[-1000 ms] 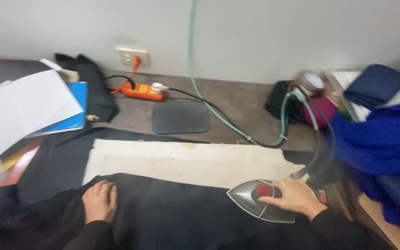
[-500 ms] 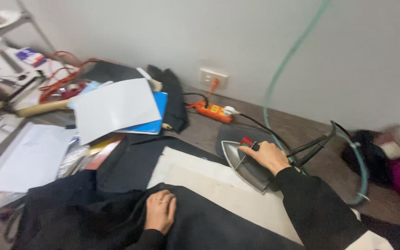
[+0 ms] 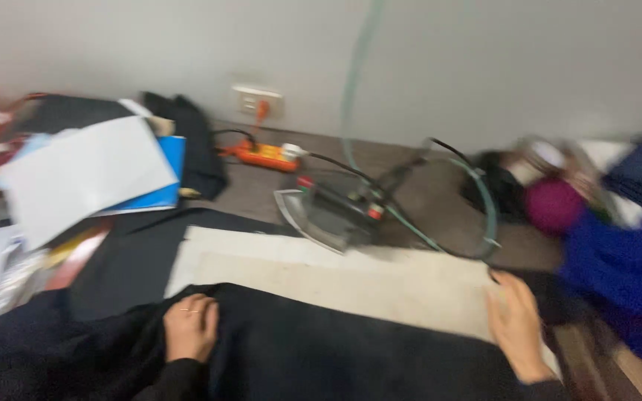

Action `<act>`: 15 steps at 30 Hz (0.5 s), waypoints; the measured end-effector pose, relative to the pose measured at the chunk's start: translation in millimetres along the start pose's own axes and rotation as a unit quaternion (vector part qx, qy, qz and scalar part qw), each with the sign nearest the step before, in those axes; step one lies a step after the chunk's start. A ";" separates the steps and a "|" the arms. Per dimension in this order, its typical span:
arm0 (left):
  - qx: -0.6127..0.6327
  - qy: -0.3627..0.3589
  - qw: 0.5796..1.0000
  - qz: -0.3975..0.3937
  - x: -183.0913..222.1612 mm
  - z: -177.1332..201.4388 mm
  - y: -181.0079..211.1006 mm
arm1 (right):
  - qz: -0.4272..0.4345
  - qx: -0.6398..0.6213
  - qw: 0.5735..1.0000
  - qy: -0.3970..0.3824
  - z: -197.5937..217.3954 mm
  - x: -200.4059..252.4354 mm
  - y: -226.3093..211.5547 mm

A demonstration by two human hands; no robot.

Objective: Ironing and pressing seams of a dark garment using a steam iron and a wooden clapper on a workstation.

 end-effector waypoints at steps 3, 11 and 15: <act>-0.038 -0.044 0.998 0.021 12.6 -13.4 -21.1 | -0.119 0.327 0.937 -0.038 32.0 150.0 140.2; -0.135 -0.090 0.986 0.048 12.0 -24.7 -22.5 | -0.356 0.246 0.893 -0.124 89.3 280.5 224.1; -0.246 -0.175 0.948 0.095 20.0 -28.4 -19.0 | -0.381 0.112 0.911 -0.113 85.7 278.8 249.5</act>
Point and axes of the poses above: each hand's wrist, its own x-axis away from the middle knuckle, its own z-axis out of the back of the hand, y = z × x, the point moved 5 cm from there along -x, towards the middle knuckle, and after that the axes turned 9 degrees about x, right-handed, at the moved point
